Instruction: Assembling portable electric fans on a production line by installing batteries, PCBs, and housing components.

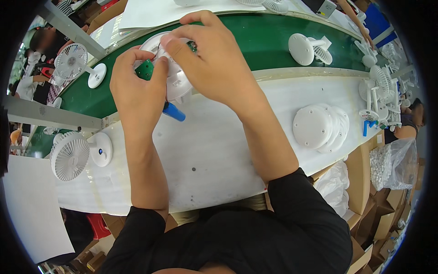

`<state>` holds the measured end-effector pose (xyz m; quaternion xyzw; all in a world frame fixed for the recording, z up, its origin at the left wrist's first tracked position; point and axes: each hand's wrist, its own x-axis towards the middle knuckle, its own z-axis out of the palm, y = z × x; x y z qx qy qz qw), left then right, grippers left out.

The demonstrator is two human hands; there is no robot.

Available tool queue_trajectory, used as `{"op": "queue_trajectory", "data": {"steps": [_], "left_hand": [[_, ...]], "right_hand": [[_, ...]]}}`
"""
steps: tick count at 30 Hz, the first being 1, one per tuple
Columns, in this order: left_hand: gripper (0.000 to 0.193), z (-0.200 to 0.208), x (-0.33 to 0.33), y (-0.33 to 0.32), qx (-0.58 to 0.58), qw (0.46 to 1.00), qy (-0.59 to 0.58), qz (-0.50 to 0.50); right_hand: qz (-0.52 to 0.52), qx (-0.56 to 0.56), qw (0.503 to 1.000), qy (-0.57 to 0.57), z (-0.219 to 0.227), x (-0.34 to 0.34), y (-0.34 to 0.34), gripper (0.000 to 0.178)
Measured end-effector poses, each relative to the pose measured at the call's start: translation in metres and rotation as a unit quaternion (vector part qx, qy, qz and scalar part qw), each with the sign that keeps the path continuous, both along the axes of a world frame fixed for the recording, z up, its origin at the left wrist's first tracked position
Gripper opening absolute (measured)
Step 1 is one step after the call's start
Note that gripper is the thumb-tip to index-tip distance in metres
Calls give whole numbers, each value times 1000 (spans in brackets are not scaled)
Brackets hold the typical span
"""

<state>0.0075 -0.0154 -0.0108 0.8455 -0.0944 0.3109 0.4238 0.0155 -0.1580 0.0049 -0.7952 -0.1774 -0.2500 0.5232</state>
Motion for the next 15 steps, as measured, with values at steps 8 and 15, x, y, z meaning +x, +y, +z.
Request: {"op": "queue_trajectory", "data": {"steps": [8, 15], "left_hand": [[12, -11, 15, 2, -164, 981, 60, -79], [10, -6, 10, -8, -292, 945, 123, -78]], "right_hand": [[25, -112, 990, -84, -13, 21, -7, 24], [-31, -47, 998, -27, -14, 18, 1, 16]]}}
